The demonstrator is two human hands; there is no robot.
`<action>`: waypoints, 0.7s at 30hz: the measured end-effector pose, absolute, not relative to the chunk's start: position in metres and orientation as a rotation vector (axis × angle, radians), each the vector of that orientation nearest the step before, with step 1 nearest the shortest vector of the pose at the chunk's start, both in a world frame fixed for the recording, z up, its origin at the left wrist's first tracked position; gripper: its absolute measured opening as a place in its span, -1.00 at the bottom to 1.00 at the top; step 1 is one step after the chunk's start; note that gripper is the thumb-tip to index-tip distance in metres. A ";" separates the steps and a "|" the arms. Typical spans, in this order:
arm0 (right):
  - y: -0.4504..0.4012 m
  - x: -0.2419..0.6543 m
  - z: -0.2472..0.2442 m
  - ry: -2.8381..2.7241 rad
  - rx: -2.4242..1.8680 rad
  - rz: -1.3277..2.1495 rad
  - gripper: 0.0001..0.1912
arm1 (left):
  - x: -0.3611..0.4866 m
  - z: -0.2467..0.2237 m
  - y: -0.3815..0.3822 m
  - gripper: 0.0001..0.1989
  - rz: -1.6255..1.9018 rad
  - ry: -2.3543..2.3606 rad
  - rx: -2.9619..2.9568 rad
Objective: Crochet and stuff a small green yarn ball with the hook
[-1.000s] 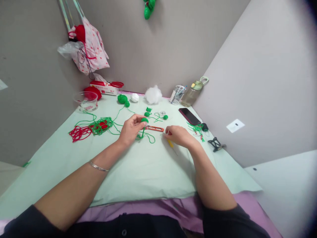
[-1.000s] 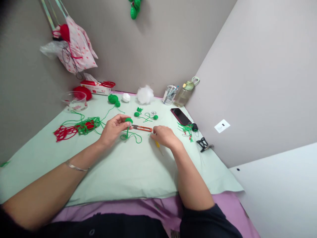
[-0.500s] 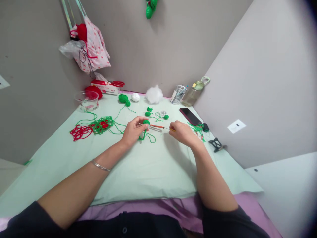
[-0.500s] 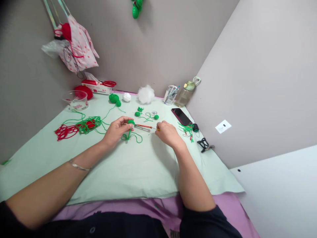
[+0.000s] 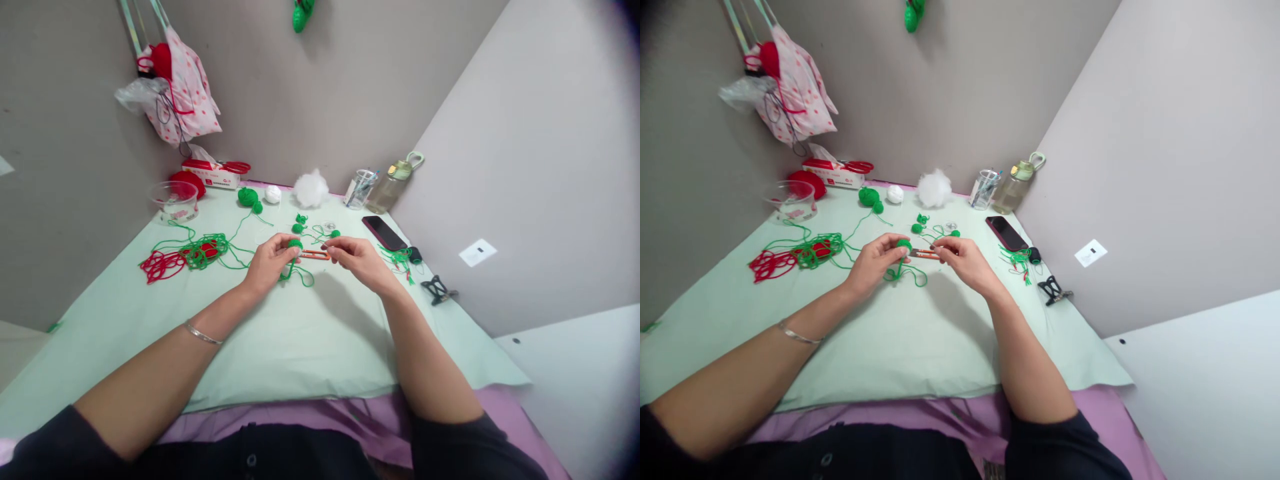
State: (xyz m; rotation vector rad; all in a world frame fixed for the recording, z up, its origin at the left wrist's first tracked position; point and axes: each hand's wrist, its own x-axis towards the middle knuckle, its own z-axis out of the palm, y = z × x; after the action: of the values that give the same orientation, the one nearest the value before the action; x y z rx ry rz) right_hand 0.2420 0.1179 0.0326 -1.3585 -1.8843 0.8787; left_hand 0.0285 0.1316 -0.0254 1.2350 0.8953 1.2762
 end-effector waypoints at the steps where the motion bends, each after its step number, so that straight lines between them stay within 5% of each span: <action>1: 0.115 0.238 0.033 -1.865 -1.303 0.981 -0.70 | 0.028 -0.025 0.132 -0.67 1.275 0.892 1.238; 21: 0.109 0.214 0.021 -1.517 -1.131 1.600 -0.77 | 0.033 -0.027 0.126 -0.64 1.312 0.915 1.324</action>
State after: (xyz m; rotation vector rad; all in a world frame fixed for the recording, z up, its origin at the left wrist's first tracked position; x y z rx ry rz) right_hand 0.2138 0.1088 0.0206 -1.1313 -1.5173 1.6004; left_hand 0.0332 0.1261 -0.0269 1.3244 0.9150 1.3124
